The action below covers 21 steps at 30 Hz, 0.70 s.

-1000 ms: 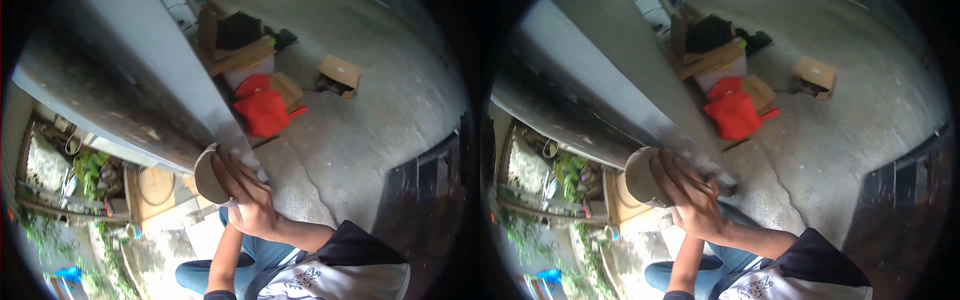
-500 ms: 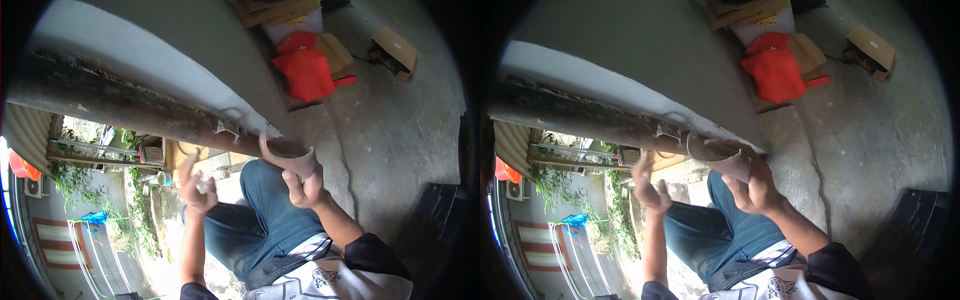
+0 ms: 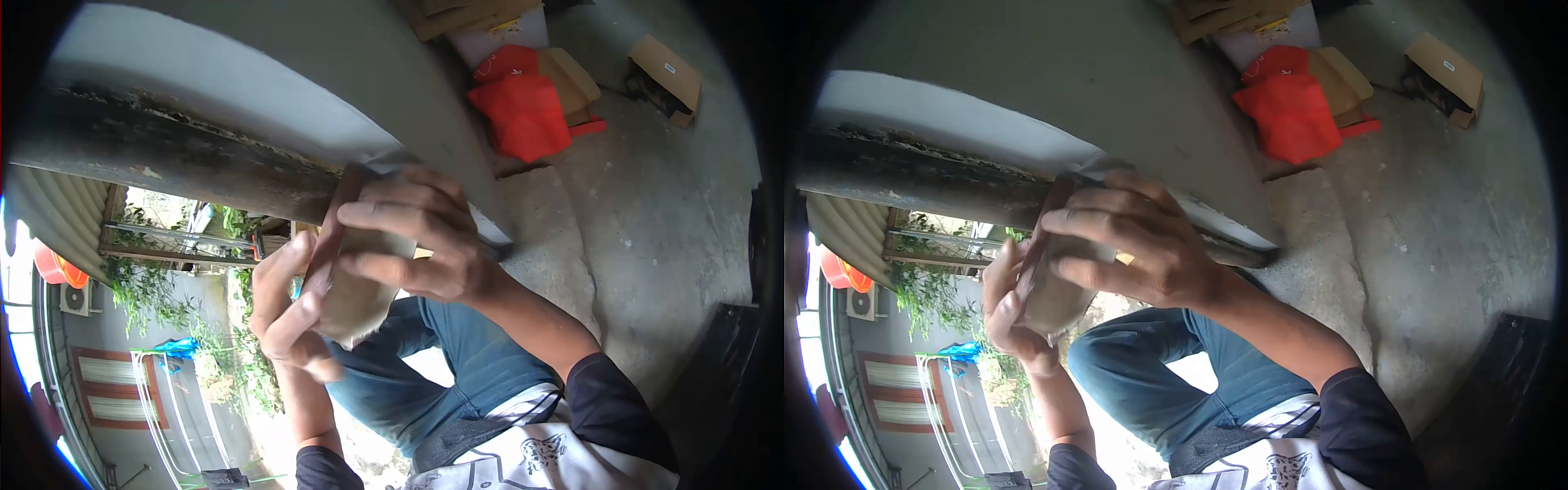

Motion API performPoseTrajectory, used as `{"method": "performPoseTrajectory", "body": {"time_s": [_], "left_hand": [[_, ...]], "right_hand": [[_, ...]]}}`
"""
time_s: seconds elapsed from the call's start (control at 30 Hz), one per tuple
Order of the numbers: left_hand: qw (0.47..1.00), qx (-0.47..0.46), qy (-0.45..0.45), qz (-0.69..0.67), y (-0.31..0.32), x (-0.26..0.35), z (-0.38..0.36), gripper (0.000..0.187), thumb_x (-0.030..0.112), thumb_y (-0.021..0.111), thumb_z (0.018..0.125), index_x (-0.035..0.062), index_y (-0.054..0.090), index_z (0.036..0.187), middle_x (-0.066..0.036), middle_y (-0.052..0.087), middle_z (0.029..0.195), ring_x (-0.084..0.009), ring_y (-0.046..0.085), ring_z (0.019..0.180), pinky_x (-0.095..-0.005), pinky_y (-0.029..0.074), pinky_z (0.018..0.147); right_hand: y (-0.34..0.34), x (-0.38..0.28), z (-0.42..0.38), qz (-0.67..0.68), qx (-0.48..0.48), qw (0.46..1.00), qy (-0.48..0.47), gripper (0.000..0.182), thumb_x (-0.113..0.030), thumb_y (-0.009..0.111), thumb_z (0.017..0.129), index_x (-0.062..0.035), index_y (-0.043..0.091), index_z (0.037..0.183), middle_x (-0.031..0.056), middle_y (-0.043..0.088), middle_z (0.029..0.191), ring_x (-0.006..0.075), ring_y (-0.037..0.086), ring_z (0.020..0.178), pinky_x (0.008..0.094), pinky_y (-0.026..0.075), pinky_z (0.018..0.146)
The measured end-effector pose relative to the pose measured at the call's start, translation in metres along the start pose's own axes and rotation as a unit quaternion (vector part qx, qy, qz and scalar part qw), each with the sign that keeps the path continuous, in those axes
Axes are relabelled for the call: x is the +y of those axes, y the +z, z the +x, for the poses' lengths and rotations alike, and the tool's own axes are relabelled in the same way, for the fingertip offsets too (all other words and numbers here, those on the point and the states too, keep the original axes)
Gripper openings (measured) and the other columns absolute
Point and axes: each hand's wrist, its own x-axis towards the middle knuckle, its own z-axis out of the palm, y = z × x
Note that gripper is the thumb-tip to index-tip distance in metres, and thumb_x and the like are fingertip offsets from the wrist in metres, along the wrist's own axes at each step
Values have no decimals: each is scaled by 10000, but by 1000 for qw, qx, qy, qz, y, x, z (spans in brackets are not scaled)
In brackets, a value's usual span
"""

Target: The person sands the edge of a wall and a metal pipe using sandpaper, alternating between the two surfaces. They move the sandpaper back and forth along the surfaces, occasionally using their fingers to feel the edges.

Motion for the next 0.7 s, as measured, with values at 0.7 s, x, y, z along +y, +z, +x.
{"method": "performPoseTrajectory", "body": {"time_s": [0.7], "left_hand": [[986,35,-24,159,42,20,8,177,60,761,834,3,638,946,-152,744,985,-315,695,830,-377,570,731]], "right_hand": [[-54,28,63,-98,-211,966,-111,223,-247,671,738,-158,736,932,-41,724,1026,212,600,1019,382,391,862]]}}
